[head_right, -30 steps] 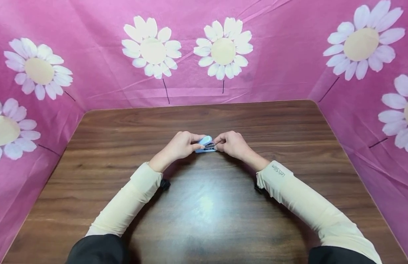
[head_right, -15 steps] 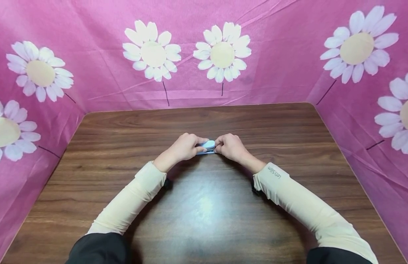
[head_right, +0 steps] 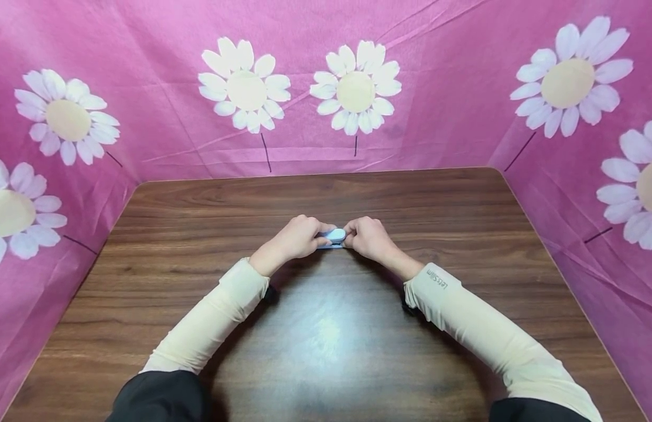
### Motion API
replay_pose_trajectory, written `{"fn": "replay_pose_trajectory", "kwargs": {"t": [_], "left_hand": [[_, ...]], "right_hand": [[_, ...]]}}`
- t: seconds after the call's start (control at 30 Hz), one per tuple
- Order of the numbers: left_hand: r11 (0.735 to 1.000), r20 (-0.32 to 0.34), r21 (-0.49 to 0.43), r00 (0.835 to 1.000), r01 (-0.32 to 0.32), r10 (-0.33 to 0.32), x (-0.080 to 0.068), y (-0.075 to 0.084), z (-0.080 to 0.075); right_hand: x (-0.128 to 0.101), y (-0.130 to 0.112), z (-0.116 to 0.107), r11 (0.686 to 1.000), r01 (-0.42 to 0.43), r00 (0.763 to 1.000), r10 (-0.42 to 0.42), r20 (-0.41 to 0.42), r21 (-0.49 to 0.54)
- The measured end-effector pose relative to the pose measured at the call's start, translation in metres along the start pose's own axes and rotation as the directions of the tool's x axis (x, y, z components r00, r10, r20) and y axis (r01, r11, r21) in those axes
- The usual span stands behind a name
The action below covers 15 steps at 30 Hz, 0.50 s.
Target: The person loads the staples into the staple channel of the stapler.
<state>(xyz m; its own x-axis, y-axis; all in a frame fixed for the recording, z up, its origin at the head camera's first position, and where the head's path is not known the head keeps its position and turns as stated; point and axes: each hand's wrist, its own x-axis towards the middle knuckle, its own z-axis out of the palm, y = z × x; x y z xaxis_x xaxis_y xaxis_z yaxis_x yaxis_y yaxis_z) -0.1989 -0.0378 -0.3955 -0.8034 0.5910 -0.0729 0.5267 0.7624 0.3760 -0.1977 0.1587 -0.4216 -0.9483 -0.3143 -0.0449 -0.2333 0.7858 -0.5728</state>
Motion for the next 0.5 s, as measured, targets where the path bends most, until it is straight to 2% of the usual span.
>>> {"fn": "replay_pose_trajectory", "kwargs": {"t": [0.3,0.5], "left_hand": [[0.994,-0.009,-0.089,0.998,0.062,-0.063,-0.0024,-0.0042,0.0013],[0.992,-0.035,-0.114,0.997,0.061,-0.066,-0.0034,-0.0094,0.0008]], "right_hand": [[-0.0026,0.0014,-0.0008,1.0,-0.014,1.0,0.014,0.02,0.011],[-0.0029,0.0,-0.0027,0.999,-0.015,1.0,0.014,0.022,0.035]]}}
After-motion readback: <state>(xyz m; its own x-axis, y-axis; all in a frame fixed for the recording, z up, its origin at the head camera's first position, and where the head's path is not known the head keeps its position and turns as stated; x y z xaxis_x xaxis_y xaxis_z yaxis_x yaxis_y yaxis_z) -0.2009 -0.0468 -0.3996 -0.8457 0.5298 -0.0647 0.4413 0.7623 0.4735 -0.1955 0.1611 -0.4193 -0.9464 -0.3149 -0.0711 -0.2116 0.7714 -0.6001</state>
